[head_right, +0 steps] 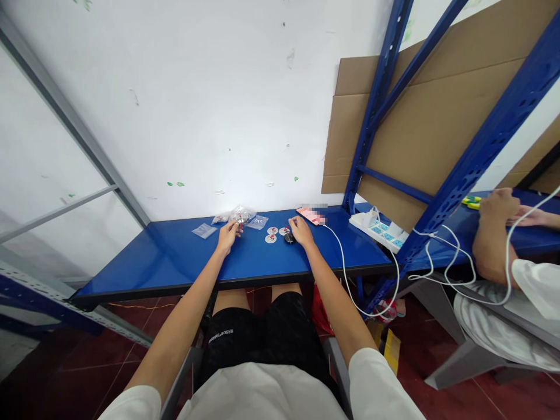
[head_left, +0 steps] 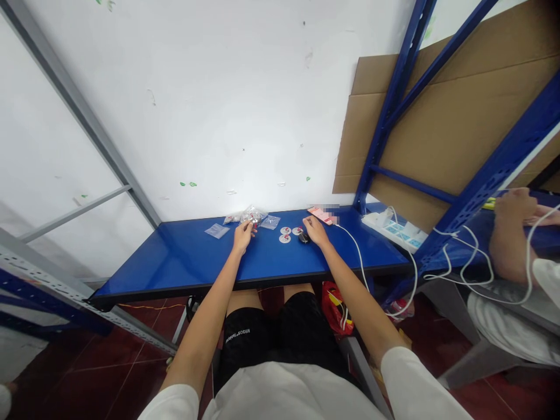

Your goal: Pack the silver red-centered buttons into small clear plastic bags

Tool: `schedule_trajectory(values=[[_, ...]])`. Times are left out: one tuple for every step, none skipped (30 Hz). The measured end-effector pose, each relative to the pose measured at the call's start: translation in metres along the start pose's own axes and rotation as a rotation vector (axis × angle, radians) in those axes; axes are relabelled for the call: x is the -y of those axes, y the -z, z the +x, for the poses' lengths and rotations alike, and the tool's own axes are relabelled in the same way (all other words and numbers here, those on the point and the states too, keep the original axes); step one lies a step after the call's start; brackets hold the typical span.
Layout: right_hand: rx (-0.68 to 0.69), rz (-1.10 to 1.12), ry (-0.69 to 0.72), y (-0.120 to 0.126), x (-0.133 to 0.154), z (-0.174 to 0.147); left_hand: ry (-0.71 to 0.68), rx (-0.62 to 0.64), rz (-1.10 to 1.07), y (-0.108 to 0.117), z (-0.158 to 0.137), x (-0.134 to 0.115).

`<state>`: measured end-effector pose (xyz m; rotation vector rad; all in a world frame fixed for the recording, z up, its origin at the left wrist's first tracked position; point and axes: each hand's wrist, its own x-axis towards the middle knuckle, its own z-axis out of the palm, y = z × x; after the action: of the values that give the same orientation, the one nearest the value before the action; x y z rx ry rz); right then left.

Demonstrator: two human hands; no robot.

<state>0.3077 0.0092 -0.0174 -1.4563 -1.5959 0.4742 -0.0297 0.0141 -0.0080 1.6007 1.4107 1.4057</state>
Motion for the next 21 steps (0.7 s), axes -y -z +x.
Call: schedule_trajectory(values=[[-0.003, -0.003, 0.005, -0.0002, 0.0, 0.0002, 0.001, -0.001, 0.005, 0.0, -0.0004, 0.0002], [-0.006, -0.006, 0.01, -0.0005, 0.0, 0.0005, 0.001, -0.003, 0.011, 0.0003, -0.0011, 0.0005], [-0.008, -0.01, 0.014, -0.0009, -0.0003, 0.0009, -0.004, -0.004, 0.022, 0.0007, -0.0018, 0.0009], [-0.006, -0.015, 0.02, -0.0013, -0.0007, 0.0013, -0.012, -0.002, 0.036, 0.0012, -0.0026, 0.0016], [-0.001, -0.022, 0.031, -0.0017, -0.0013, 0.0017, -0.03, 0.006, 0.062, 0.0017, -0.0033, 0.0026], [0.008, -0.031, 0.046, -0.0021, -0.002, 0.002, -0.063, 0.03, 0.108, 0.0018, -0.0039, 0.0036], [0.018, -0.042, 0.062, -0.0024, -0.0027, 0.0022, -0.098, 0.062, 0.156, 0.0017, -0.0044, 0.0046], [0.031, -0.053, 0.078, -0.0027, -0.0033, 0.0022, -0.139, 0.091, 0.208, 0.0012, -0.0047, 0.0055], [0.046, -0.064, 0.092, -0.0028, -0.0037, 0.0021, -0.18, 0.114, 0.259, 0.0004, -0.005, 0.0059], [0.061, -0.074, 0.1, -0.0028, -0.0038, 0.0019, -0.22, 0.132, 0.302, -0.0005, -0.0054, 0.0059], [0.076, -0.086, 0.105, -0.0026, -0.0035, 0.0016, -0.258, 0.142, 0.337, -0.0015, -0.0059, 0.0054], [0.09, -0.1, 0.107, -0.0024, -0.0031, 0.0013, -0.291, 0.15, 0.363, -0.0024, -0.0066, 0.0044], [0.103, -0.112, 0.107, -0.0021, -0.0024, 0.001, -0.313, 0.16, 0.38, -0.0032, -0.0074, 0.0031], [0.113, -0.123, 0.108, -0.0018, -0.0016, 0.0008, -0.329, 0.175, 0.391, -0.0037, -0.0082, 0.0016], [0.122, -0.13, 0.108, -0.0014, -0.0009, 0.0006, -0.337, 0.19, 0.4, -0.004, -0.009, 0.0002], [0.129, -0.132, 0.11, -0.0011, -0.0002, 0.0005, -0.342, 0.205, 0.408, -0.0041, -0.0097, -0.0009], [0.136, -0.129, 0.112, -0.0006, 0.0004, 0.0004, -0.349, 0.216, 0.414, -0.0041, -0.0101, -0.0016], [0.141, -0.122, 0.113, -0.0001, 0.0008, 0.0003, -0.356, 0.224, 0.419, -0.004, -0.0103, -0.0018], [0.144, -0.114, 0.114, 0.0003, 0.0011, 0.0003, -0.362, 0.227, 0.42, -0.0039, -0.0102, -0.0015], [0.145, -0.106, 0.113, 0.0007, 0.0012, 0.0003, -0.365, 0.224, 0.418, -0.0038, -0.0099, -0.0008], [0.144, -0.097, 0.109, 0.0009, 0.0011, 0.0004, -0.36, 0.22, 0.417, -0.0038, -0.0094, 0.0001]])
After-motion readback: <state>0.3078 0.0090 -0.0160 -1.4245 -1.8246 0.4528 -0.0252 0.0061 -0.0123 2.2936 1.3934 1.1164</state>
